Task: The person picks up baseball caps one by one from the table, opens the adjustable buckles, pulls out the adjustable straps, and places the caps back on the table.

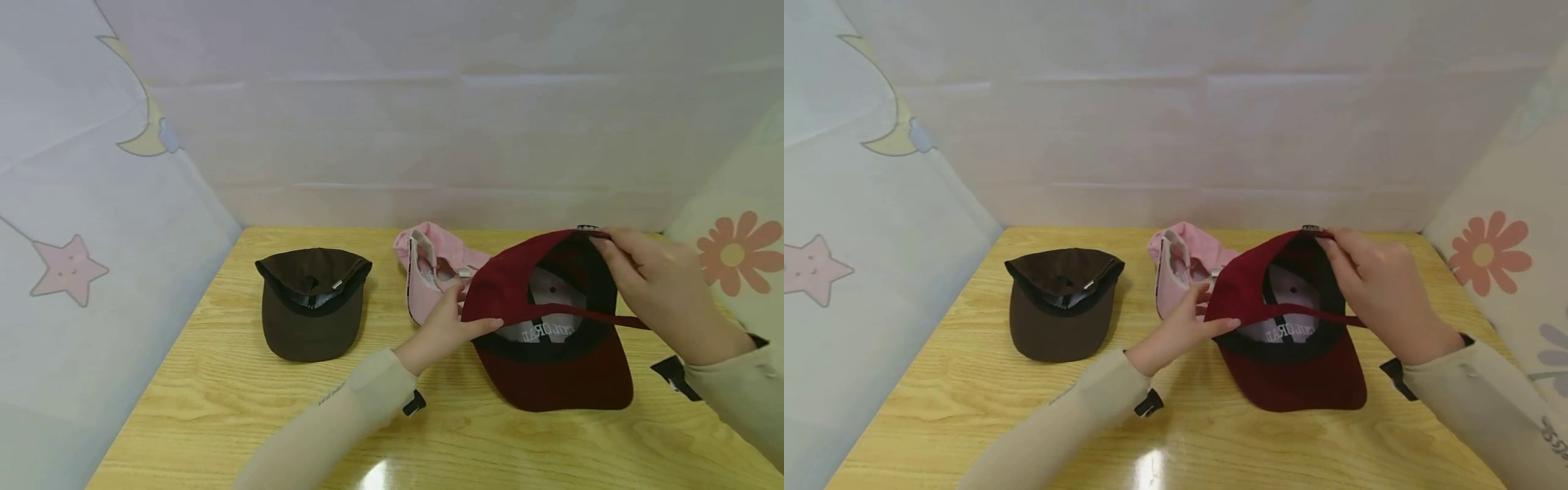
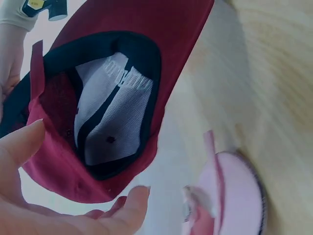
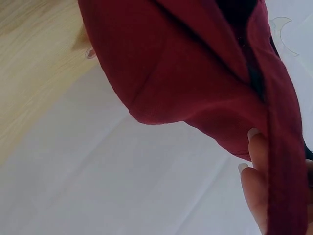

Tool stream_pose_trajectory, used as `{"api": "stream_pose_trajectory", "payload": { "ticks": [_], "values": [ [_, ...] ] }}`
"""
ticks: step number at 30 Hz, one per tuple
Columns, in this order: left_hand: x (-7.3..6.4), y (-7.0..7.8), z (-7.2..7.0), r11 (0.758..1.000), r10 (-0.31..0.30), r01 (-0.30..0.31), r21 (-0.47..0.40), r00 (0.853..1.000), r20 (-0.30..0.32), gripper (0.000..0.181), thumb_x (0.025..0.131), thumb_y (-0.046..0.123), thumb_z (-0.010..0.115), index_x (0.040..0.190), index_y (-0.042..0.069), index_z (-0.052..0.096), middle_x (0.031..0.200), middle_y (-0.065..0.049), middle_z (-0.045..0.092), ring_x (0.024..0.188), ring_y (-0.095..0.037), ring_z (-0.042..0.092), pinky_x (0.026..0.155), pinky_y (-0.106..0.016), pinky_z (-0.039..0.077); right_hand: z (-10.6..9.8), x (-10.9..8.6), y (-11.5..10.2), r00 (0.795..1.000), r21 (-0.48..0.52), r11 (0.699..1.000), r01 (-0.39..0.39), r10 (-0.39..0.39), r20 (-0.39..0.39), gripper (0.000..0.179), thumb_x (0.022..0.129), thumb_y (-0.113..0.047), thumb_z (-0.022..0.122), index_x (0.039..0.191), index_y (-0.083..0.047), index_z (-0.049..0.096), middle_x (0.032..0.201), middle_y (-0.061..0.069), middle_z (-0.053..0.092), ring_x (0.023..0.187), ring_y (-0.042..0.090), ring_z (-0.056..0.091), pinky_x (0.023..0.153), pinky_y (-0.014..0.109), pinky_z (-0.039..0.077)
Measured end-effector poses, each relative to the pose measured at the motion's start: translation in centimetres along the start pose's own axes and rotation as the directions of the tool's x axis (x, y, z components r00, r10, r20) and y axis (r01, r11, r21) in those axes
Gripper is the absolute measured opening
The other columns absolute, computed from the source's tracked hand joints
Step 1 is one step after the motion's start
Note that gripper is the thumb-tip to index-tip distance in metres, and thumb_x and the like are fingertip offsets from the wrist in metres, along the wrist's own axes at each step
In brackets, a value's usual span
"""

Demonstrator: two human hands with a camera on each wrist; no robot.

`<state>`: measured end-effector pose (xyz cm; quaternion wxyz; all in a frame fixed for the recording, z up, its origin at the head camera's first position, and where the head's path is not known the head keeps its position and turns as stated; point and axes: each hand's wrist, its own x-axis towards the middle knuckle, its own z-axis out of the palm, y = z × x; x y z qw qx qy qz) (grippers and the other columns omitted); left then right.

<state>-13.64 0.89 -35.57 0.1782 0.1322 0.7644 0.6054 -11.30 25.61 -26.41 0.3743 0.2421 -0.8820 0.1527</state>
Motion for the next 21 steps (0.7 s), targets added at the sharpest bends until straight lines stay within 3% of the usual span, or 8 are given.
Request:
{"api": "stream_pose_trajectory", "payload": {
  "ticks": [6, 10, 14, 18, 21],
  "values": [
    [0.2, -1.3, 0.1, 0.996, -0.018, 0.022, -0.092, 0.999, 0.049, 0.053, 0.093, 0.025, 0.066, 0.134, -0.002, 0.048, 0.12, -0.007, 0.061, 0.103, -0.016, 0.06, 0.086, -0.028, 0.049, 0.2, -0.2, 0.0, 0.998, 0.009, 0.998, -0.058, 0.058, 0.005, 0.012, 0.088, 0.003, 0.064, 0.099, 0.003, 0.068, 0.074, 0.016, 0.064, 0.058, 0.016, 0.043, 0.053, 0.02, 0.033],
    [0.4, -1.9, 0.4, 0.993, 0.007, -0.003, -0.114, 0.999, 0.039, 0.035, 0.096, 0.02, 0.063, 0.12, -0.006, 0.06, 0.106, -0.009, 0.067, 0.087, -0.008, 0.059, 0.079, -0.022, 0.048, 0.2, -0.2, -0.1, 0.998, 0.014, 0.998, -0.063, 0.063, 0.0, 0.011, 0.089, 0.002, 0.064, 0.099, 0.003, 0.069, 0.074, 0.015, 0.065, 0.058, 0.011, 0.04, 0.053, 0.019, 0.032],
    [0.7, -2.4, 0.8, 0.985, -0.006, 0.007, -0.17, 1.0, 0.005, 0.025, 0.096, 0.012, 0.062, 0.111, -0.009, 0.062, 0.093, -0.007, 0.067, 0.076, -0.007, 0.054, 0.07, -0.022, 0.046, 0.2, -0.3, -0.2, 0.996, 0.031, 0.996, -0.084, 0.084, 0.007, 0.012, 0.089, 0.004, 0.064, 0.1, 0.003, 0.069, 0.08, 0.018, 0.067, 0.069, 0.0, 0.043, 0.061, 0.014, 0.034],
    [0.8, -2.7, 0.9, 0.976, -0.033, 0.03, -0.214, 0.999, -0.009, 0.018, 0.098, 0.009, 0.058, 0.1, -0.009, 0.06, 0.079, -0.002, 0.06, 0.069, -0.008, 0.053, 0.07, -0.03, 0.052, 0.3, -0.4, -0.2, 0.993, 0.052, 0.992, -0.117, 0.115, 0.034, 0.015, 0.089, 0.006, 0.063, 0.103, 0.003, 0.068, 0.089, 0.02, 0.068, 0.08, -0.005, 0.044, 0.071, 0.01, 0.033],
    [1.0, -2.9, 1.1, 0.963, -0.051, 0.052, -0.266, 0.999, 0.009, 0.023, 0.1, 0.013, 0.055, 0.101, -0.01, 0.06, 0.081, -0.003, 0.061, 0.07, -0.009, 0.056, 0.078, -0.04, 0.054, 0.2, -0.5, -0.2, 0.991, 0.063, 0.99, -0.129, 0.127, 0.042, 0.015, 0.091, 0.005, 0.061, 0.105, 0.003, 0.068, 0.088, 0.02, 0.067, 0.073, -0.002, 0.041, 0.064, 0.012, 0.03]
  ]
}}
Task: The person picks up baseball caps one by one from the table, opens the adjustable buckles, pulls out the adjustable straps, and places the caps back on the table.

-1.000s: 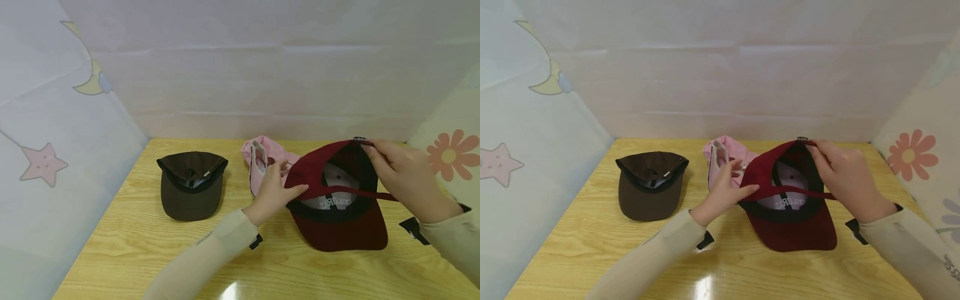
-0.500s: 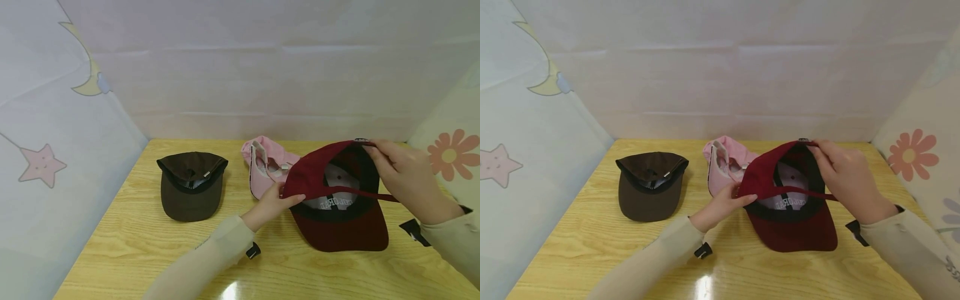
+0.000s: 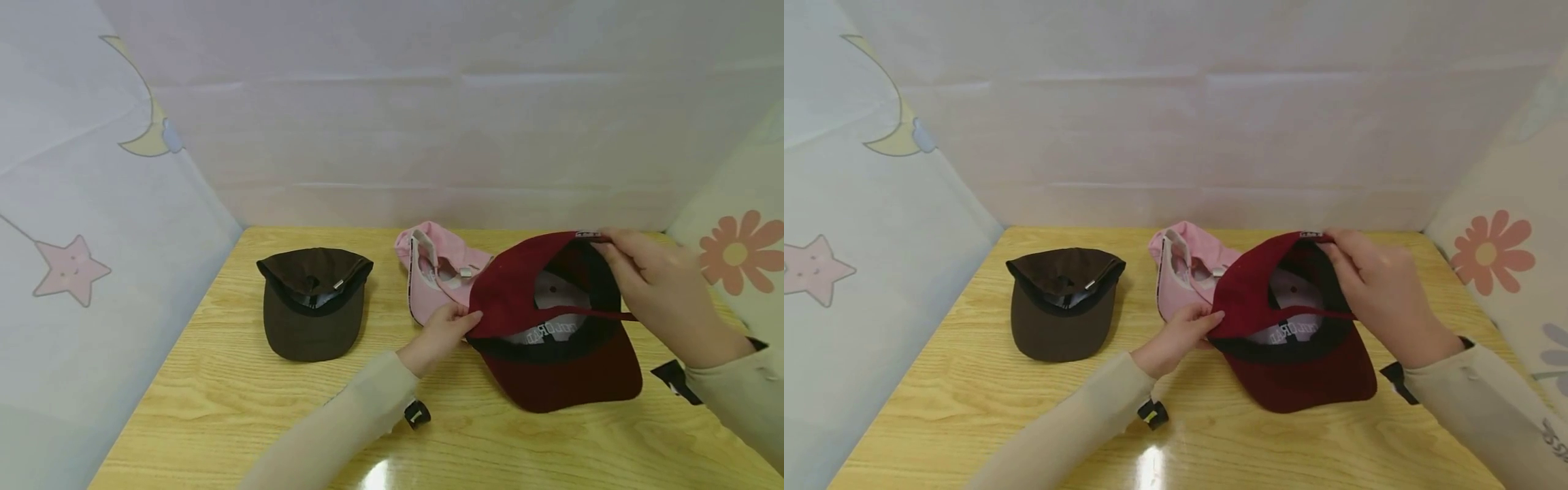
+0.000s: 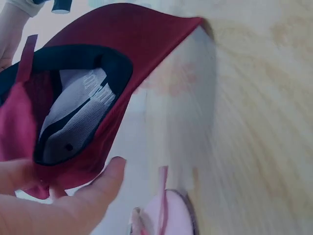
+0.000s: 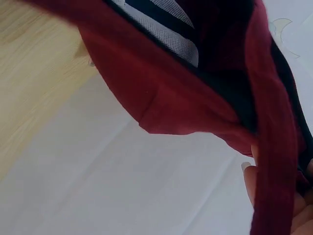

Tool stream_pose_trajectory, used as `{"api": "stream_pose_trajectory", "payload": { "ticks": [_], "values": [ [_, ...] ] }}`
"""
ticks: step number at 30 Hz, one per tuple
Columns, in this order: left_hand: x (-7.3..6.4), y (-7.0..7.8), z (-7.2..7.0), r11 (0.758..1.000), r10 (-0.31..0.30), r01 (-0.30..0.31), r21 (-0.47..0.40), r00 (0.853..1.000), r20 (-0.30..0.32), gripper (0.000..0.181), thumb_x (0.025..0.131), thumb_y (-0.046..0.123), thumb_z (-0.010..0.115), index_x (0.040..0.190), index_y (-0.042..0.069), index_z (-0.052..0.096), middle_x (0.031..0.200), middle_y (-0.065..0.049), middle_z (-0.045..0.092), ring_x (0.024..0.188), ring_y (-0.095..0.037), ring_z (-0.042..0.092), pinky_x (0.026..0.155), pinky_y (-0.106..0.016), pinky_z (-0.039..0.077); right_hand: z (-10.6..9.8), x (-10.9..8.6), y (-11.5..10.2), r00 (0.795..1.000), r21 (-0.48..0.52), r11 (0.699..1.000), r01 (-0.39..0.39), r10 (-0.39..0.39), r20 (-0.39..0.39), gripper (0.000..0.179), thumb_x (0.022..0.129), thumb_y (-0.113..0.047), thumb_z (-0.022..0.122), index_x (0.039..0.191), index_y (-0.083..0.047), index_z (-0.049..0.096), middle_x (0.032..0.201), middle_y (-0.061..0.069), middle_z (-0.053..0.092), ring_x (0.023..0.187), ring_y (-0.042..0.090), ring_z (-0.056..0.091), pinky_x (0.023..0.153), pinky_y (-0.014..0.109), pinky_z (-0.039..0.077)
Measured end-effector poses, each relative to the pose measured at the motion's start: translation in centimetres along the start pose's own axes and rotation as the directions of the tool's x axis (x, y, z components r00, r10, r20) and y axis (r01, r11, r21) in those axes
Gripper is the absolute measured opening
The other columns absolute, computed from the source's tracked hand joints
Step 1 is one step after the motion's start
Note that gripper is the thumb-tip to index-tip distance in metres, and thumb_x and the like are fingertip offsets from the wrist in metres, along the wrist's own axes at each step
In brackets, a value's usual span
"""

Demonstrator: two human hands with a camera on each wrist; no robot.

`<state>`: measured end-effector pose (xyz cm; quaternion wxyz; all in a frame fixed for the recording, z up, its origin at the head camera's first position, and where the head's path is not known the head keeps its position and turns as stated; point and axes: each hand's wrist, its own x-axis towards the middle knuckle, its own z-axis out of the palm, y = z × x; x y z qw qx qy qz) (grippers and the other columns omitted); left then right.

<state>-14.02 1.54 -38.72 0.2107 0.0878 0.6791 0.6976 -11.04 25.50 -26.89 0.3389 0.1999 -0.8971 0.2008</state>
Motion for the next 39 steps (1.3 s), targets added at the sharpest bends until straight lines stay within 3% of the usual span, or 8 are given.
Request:
{"api": "stream_pose_trajectory", "payload": {
  "ticks": [8, 13, 17, 22, 27, 32, 35, 39],
  "values": [
    [-0.5, -0.7, 0.0, 0.995, -0.06, 0.065, -0.07, 0.996, 0.07, 0.052, 0.094, 0.023, 0.065, 0.135, -0.001, 0.043, 0.117, -0.007, 0.062, 0.098, -0.013, 0.06, 0.093, -0.047, 0.047, 0.0, 0.2, -0.2, 0.999, 0.032, 0.999, -0.005, 0.006, -0.051, 0.015, 0.093, 0.001, 0.061, 0.105, 0.005, 0.068, 0.077, 0.02, 0.064, 0.055, -0.002, 0.027, 0.046, 0.018, 0.023],
    [-0.8, -1.3, -0.1, 0.999, -0.042, 0.045, -0.014, 0.979, 0.197, 0.05, 0.093, 0.017, 0.066, 0.136, 0.004, 0.044, 0.117, -0.003, 0.063, 0.099, -0.011, 0.06, 0.091, -0.035, 0.048, 0.0, 0.2, -0.1, 0.996, 0.049, 0.999, 0.023, -0.019, -0.083, 0.015, 0.094, -0.001, 0.06, 0.104, 0.007, 0.068, 0.077, 0.02, 0.063, 0.057, -0.007, 0.026, 0.047, 0.017, 0.024],
    [-0.9, -1.6, 0.3, 1.0, -0.018, 0.015, 0.012, 0.962, 0.273, 0.044, 0.095, 0.009, 0.062, 0.136, 0.005, 0.049, 0.122, -0.001, 0.061, 0.096, -0.009, 0.058, 0.089, -0.034, 0.05, 0.0, 0.2, -0.1, 0.995, 0.052, 0.998, 0.03, -0.025, -0.097, 0.016, 0.095, -0.002, 0.06, 0.104, 0.007, 0.068, 0.08, 0.022, 0.065, 0.058, -0.01, 0.028, 0.049, 0.015, 0.028],
    [-1.0, -1.9, 1.2, 0.995, -0.083, 0.091, -0.044, 0.984, 0.16, 0.032, 0.099, 0.004, 0.054, 0.13, -0.004, 0.053, 0.109, -0.009, 0.063, 0.08, -0.017, 0.06, 0.084, -0.044, 0.053, -0.1, 0.1, -0.1, 0.995, 0.046, 0.998, 0.032, -0.027, -0.096, 0.017, 0.096, -0.005, 0.059, 0.103, 0.007, 0.069, 0.074, 0.018, 0.062, 0.056, -0.008, 0.026, 0.046, 0.018, 0.025],
    [-1.0, -2.0, 1.6, 0.993, -0.072, 0.077, -0.086, 0.996, 0.058, 0.025, 0.099, -0.002, 0.049, 0.122, -0.009, 0.057, 0.098, -0.016, 0.066, 0.077, -0.028, 0.065, 0.078, -0.047, 0.055, 0.0, -0.2, 0.0, 0.996, 0.049, 0.998, 0.033, -0.029, -0.09, 0.018, 0.096, -0.007, 0.059, 0.102, 0.007, 0.069, 0.078, 0.019, 0.063, 0.062, -0.009, 0.029, 0.052, 0.016, 0.028],
    [-1.1, -1.6, 1.6, 0.992, -0.054, 0.057, -0.111, 0.998, 0.037, 0.025, 0.099, -0.005, 0.047, 0.121, -0.01, 0.057, 0.096, -0.017, 0.065, 0.074, -0.027, 0.064, 0.079, -0.051, 0.054, -0.1, -0.9, 0.3, 0.999, 0.055, 0.998, -0.036, 0.037, -0.013, 0.017, 0.093, -0.001, 0.062, 0.107, 0.005, 0.068, 0.093, 0.021, 0.066, 0.086, -0.016, 0.036, 0.071, 0.01, 0.032],
    [-1.2, -1.4, 1.6, 0.992, -0.046, 0.05, -0.115, 0.998, 0.033, 0.026, 0.099, -0.004, 0.047, 0.122, -0.009, 0.057, 0.098, -0.017, 0.066, 0.074, -0.025, 0.063, 0.08, -0.051, 0.054, -0.2, -1.4, 0.6, 0.996, 0.035, 0.997, -0.061, 0.059, 0.061, 0.022, 0.091, 0.002, 0.063, 0.112, 0.003, 0.067, 0.097, 0.022, 0.068, 0.086, -0.02, 0.037, 0.063, 0.009, 0.034],
    [-1.5, -1.1, 1.4, 0.991, -0.029, 0.033, -0.129, 0.999, 0.031, 0.025, 0.1, -0.002, 0.047, 0.122, -0.009, 0.058, 0.101, -0.019, 0.066, 0.074, -0.025, 0.064, 0.08, -0.051, 0.054, -0.2, -2.0, 0.9, 0.994, 0.019, 0.999, -0.029, 0.027, 0.108, 0.031, 0.086, 0.004, 0.067, 0.117, 0.0, 0.066, 0.096, 0.021, 0.069, 0.079, -0.016, 0.047, 0.053, 0.012, 0.037]
  ]
}}
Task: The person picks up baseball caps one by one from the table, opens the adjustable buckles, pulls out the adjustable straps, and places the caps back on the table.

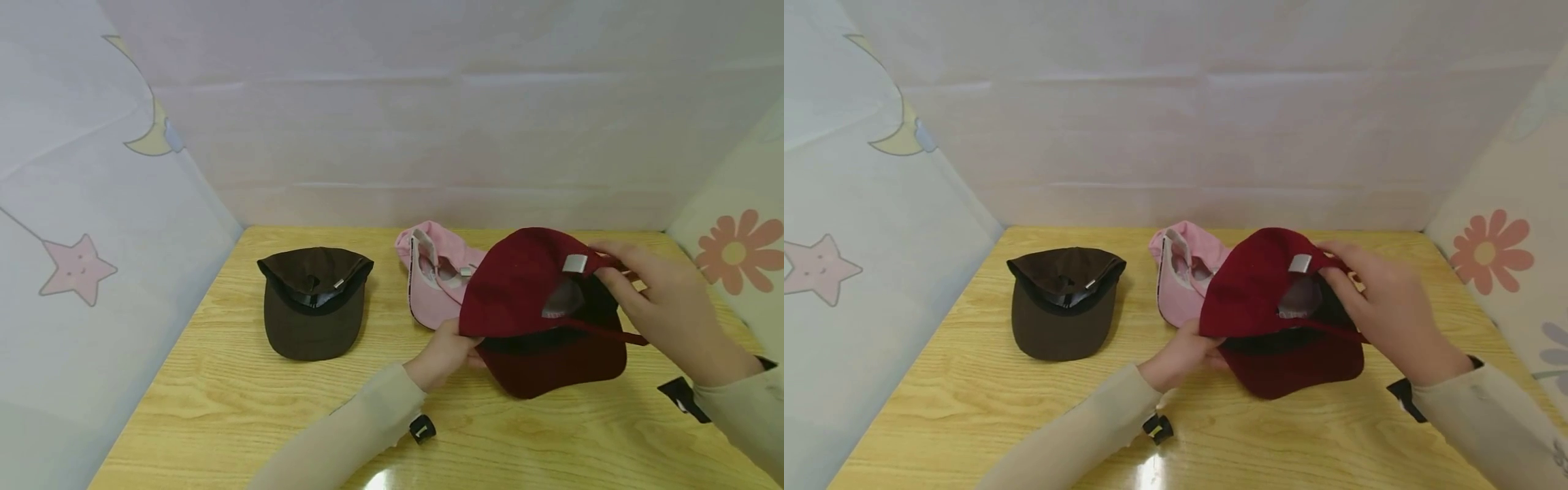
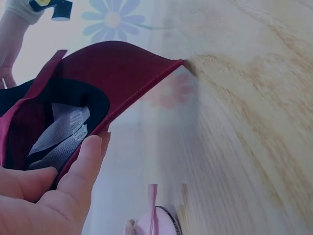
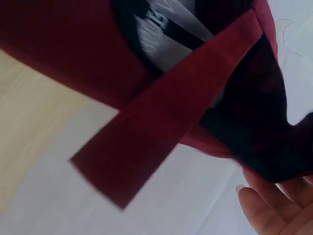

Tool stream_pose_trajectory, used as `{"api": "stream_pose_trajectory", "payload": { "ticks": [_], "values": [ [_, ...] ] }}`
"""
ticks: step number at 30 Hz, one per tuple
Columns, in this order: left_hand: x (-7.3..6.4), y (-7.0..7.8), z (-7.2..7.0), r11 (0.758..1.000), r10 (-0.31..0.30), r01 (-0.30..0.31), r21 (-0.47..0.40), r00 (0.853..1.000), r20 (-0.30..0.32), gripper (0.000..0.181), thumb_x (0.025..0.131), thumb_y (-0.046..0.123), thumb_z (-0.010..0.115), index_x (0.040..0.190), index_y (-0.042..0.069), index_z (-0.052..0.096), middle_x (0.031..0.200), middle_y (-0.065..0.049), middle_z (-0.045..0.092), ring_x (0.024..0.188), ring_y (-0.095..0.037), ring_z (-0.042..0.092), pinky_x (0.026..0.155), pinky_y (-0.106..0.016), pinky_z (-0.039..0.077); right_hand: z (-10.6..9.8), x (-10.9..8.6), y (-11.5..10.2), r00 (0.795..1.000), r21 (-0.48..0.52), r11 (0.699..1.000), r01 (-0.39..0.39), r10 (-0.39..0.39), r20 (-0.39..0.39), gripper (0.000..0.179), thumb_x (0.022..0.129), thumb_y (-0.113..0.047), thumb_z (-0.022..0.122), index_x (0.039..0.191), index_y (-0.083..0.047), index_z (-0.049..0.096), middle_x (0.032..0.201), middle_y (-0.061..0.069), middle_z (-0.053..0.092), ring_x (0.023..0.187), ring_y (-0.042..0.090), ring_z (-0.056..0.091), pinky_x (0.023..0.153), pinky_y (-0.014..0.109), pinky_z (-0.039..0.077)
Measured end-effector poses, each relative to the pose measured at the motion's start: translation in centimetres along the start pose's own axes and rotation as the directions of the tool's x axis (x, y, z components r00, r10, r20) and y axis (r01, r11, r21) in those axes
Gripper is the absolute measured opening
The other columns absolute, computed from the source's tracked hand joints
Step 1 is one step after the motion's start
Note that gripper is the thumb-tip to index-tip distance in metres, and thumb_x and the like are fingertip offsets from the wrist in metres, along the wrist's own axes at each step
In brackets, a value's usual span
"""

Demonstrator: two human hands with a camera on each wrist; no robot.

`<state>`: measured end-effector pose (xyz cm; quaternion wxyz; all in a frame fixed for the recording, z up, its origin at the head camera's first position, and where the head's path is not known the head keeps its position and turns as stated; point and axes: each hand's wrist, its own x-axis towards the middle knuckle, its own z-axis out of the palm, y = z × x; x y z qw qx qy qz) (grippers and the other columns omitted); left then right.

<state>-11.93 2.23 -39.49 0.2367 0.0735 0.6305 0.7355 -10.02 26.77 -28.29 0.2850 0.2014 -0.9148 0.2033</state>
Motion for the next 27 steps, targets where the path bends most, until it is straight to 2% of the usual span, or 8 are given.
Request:
{"api": "stream_pose_trajectory", "payload": {
  "ticks": [3, 4, 6, 10, 13, 18, 21, 27],
  "values": [
    [-0.1, 0.2, -0.2, 1.0, 0.001, -0.001, -0.015, 1.0, -0.009, 0.024, 0.1, 0.001, 0.048, 0.12, -0.009, 0.058, 0.098, -0.018, 0.066, 0.072, -0.024, 0.063, 0.081, -0.051, 0.053, 0.2, -0.6, 0.2, 0.999, 0.006, 0.999, 0.039, -0.039, -0.01, 0.035, 0.083, 0.005, 0.069, 0.117, 0.001, 0.065, 0.1, 0.02, 0.069, 0.088, -0.014, 0.048, 0.06, 0.008, 0.038],
    [-0.1, 0.2, -0.2, 1.0, 0.005, -0.005, -0.01, 1.0, -0.013, 0.024, 0.1, 0.002, 0.049, 0.119, -0.008, 0.059, 0.097, -0.017, 0.066, 0.071, -0.023, 0.063, 0.08, -0.049, 0.054, 0.3, -0.7, 0.3, 0.998, 0.013, 0.998, 0.053, -0.053, -0.019, 0.03, 0.088, -0.002, 0.068, 0.117, 0.003, 0.064, 0.102, 0.021, 0.068, 0.093, -0.017, 0.043, 0.066, 0.006, 0.038],
    [-0.2, 0.4, -0.3, 1.0, 0.004, -0.004, -0.018, 1.0, -0.017, 0.023, 0.101, 0.002, 0.049, 0.119, -0.008, 0.059, 0.096, -0.016, 0.066, 0.071, -0.023, 0.062, 0.08, -0.049, 0.054, 0.5, -1.0, 0.5, 0.997, 0.02, 0.997, 0.075, -0.075, -0.028, 0.031, 0.096, -0.016, 0.064, 0.12, 0.004, 0.063, 0.106, 0.021, 0.066, 0.099, -0.007, 0.048, 0.079, 0.003, 0.035],
    [-0.2, 0.7, -0.5, 0.999, 0.021, -0.021, -0.033, 1.0, -0.001, 0.024, 0.101, 0.002, 0.048, 0.12, -0.009, 0.058, 0.099, -0.019, 0.066, 0.076, -0.025, 0.064, 0.08, -0.047, 0.055, 0.8, -1.4, 1.0, 0.993, 0.047, 0.992, 0.113, -0.111, -0.042, 0.069, 0.097, -0.055, 0.04, 0.126, 0.006, 0.057, 0.114, 0.025, 0.061, 0.111, 0.007, 0.05, 0.093, 0.003, 0.025],
    [-0.2, 0.8, -0.6, 0.998, 0.031, -0.03, -0.05, 0.999, 0.01, 0.025, 0.101, 0.003, 0.048, 0.12, -0.01, 0.058, 0.1, -0.021, 0.066, 0.078, -0.026, 0.065, 0.08, -0.047, 0.055, 1.0, -1.8, 1.1, 0.993, 0.064, 0.992, 0.111, -0.109, -0.044, 0.079, 0.094, -0.061, 0.036, 0.13, 0.007, 0.054, 0.118, 0.027, 0.058, 0.114, 0.002, 0.045, 0.091, 0.003, 0.025],
    [-0.3, 0.8, -0.9, 0.998, 0.039, -0.039, -0.047, 0.999, 0.004, 0.025, 0.101, 0.003, 0.048, 0.12, -0.01, 0.058, 0.098, -0.022, 0.066, 0.078, -0.025, 0.065, 0.08, -0.047, 0.055, 1.2, -2.7, 1.3, 0.999, 0.102, 0.994, 0.03, -0.028, -0.025, 0.051, 0.097, -0.021, 0.062, 0.135, 0.009, 0.047, 0.121, 0.028, 0.055, 0.109, -0.013, 0.04, 0.085, 0.001, 0.027],
    [-0.4, 0.9, -1.1, 0.998, 0.047, -0.047, -0.038, 0.999, -0.007, 0.024, 0.101, 0.003, 0.048, 0.118, -0.011, 0.058, 0.097, -0.022, 0.066, 0.077, -0.025, 0.065, 0.079, -0.046, 0.055, 1.5, -3.4, 1.5, 0.999, 0.141, 0.989, -0.04, 0.041, -0.001, 0.061, 0.084, 0.007, 0.071, 0.138, 0.008, 0.043, 0.12, 0.025, 0.056, 0.105, -0.02, 0.039, 0.083, 0.001, 0.03],
    [-0.3, 1.0, -1.4, 0.999, 0.039, -0.039, -0.02, 0.999, -0.026, 0.023, 0.101, 0.004, 0.048, 0.117, -0.01, 0.059, 0.095, -0.017, 0.066, 0.074, -0.019, 0.063, 0.081, -0.046, 0.055, 1.9, -5.0, 2.1, 0.988, 0.192, 0.969, -0.153, 0.147, 0.049, 0.059, 0.082, 0.008, 0.072, 0.135, 0.01, 0.044, 0.112, 0.013, 0.061, 0.098, -0.022, 0.043, 0.077, 0.001, 0.035]
  ]
}}
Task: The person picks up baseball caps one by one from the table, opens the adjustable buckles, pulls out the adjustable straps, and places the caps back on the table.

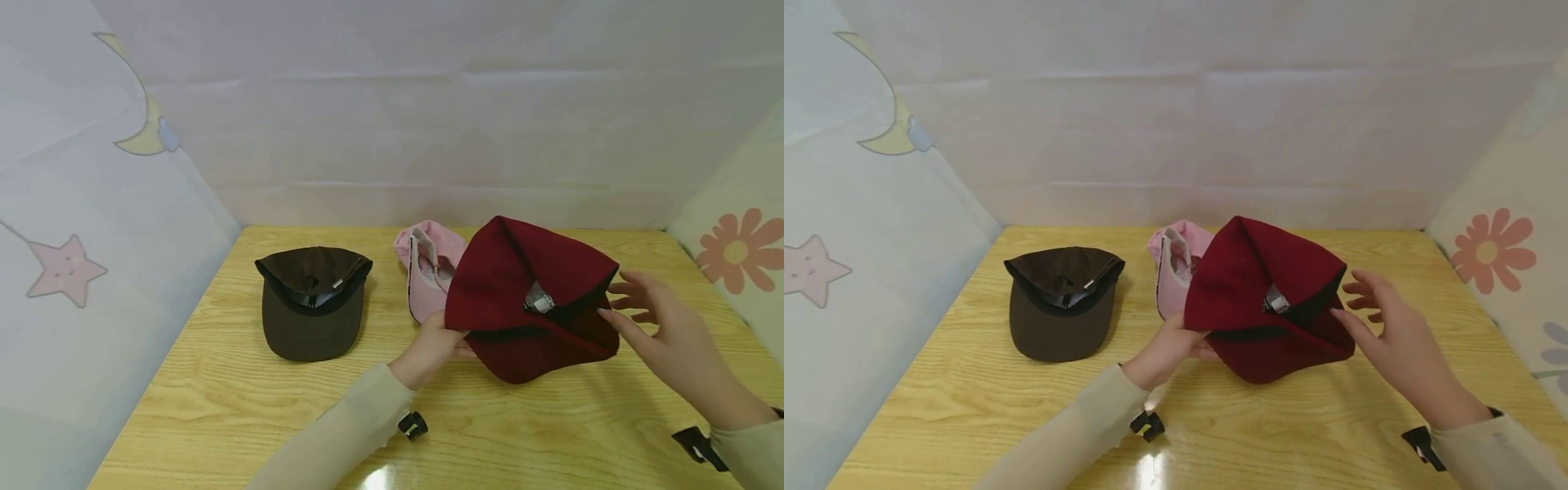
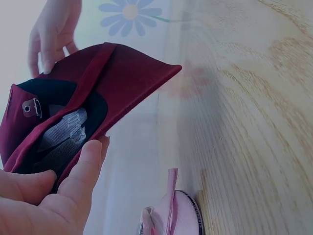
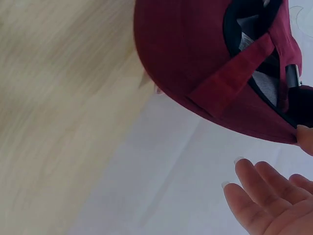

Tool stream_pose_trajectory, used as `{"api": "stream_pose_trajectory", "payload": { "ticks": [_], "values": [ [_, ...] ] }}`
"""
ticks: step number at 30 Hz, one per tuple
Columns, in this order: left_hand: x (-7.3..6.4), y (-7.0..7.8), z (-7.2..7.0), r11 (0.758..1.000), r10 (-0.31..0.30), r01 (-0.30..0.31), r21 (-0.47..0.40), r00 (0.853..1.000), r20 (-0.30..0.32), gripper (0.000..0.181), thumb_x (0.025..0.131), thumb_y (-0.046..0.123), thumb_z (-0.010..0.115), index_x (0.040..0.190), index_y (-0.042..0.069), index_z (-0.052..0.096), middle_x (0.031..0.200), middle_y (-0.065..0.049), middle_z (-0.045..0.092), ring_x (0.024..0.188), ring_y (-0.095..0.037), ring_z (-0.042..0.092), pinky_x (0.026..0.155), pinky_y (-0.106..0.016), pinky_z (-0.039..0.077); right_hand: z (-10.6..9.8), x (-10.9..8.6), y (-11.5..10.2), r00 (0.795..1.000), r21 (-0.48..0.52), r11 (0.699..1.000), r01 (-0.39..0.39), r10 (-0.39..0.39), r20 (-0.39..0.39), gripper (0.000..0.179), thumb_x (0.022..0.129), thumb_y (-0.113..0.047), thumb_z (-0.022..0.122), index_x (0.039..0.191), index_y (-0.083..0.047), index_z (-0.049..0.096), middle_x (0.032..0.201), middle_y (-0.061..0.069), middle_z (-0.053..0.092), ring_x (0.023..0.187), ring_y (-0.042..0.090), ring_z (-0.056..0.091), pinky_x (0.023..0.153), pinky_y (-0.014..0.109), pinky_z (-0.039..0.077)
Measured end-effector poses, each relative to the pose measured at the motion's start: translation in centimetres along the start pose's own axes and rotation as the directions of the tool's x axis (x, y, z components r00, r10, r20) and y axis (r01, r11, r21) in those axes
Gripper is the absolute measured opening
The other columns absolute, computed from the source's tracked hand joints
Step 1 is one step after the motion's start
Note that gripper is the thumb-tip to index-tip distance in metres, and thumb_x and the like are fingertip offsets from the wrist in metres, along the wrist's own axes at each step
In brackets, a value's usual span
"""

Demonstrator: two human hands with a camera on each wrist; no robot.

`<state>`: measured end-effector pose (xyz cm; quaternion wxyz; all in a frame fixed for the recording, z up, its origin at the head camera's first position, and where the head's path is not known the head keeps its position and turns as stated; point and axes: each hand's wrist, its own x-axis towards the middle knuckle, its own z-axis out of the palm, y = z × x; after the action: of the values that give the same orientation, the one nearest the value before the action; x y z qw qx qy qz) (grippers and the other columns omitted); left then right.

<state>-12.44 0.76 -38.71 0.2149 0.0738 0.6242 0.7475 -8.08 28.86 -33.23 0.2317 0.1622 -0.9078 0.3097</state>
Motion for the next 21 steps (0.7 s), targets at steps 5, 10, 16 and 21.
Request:
{"api": "stream_pose_trajectory", "payload": {
  "ticks": [5, 10, 16, 21],
  "values": [
    [-0.2, 0.0, -0.2, 1.0, 0.005, -0.005, 0.016, 1.0, -0.006, 0.023, 0.101, 0.003, 0.048, 0.117, -0.011, 0.059, 0.094, -0.016, 0.065, 0.072, -0.017, 0.061, 0.08, -0.045, 0.055, 0.2, -0.9, 0.6, 0.997, 0.016, 0.998, -0.069, 0.068, 0.022, 0.045, 0.087, 0.003, 0.069, 0.128, 0.01, 0.052, 0.114, -0.027, 0.053, 0.094, -0.023, 0.045, 0.073, 0.001, 0.038],
    [-0.2, -0.1, -0.3, 1.0, 0.015, -0.015, 0.013, 1.0, -0.007, 0.024, 0.101, 0.003, 0.047, 0.117, -0.011, 0.058, 0.095, -0.015, 0.065, 0.071, -0.015, 0.061, 0.081, -0.047, 0.054, 0.3, -1.6, 1.2, 0.995, 0.008, 0.996, -0.094, 0.094, 0.039, 0.033, 0.089, 0.0, 0.067, 0.121, 0.005, 0.059, 0.108, -0.03, 0.054, 0.087, -0.024, 0.046, 0.067, 0.002, 0.039],
    [-0.1, 0.1, -0.3, 1.0, 0.027, -0.027, 0.0, 1.0, 0.008, 0.024, 0.101, 0.003, 0.047, 0.117, -0.012, 0.058, 0.098, -0.016, 0.065, 0.073, -0.015, 0.061, 0.085, -0.051, 0.052, 0.8, -2.3, 1.9, 0.988, 0.04, 0.989, -0.139, 0.136, 0.074, 0.024, 0.091, -0.002, 0.065, 0.115, 0.003, 0.063, 0.102, -0.038, 0.051, 0.083, -0.02, 0.051, 0.064, 0.004, 0.04],
    [-0.1, 0.3, -0.4, 1.0, 0.023, -0.023, 0.001, 1.0, 0.019, 0.025, 0.102, 0.004, 0.048, 0.118, -0.011, 0.058, 0.098, -0.015, 0.065, 0.073, -0.015, 0.061, 0.085, -0.05, 0.052, 1.2, -3.0, 2.3, 0.984, 0.067, 0.986, -0.156, 0.149, 0.098, 0.023, 0.094, -0.002, 0.061, 0.116, 0.004, 0.063, 0.105, -0.038, 0.05, 0.086, -0.019, 0.051, 0.064, 0.005, 0.041]
  ]
}}
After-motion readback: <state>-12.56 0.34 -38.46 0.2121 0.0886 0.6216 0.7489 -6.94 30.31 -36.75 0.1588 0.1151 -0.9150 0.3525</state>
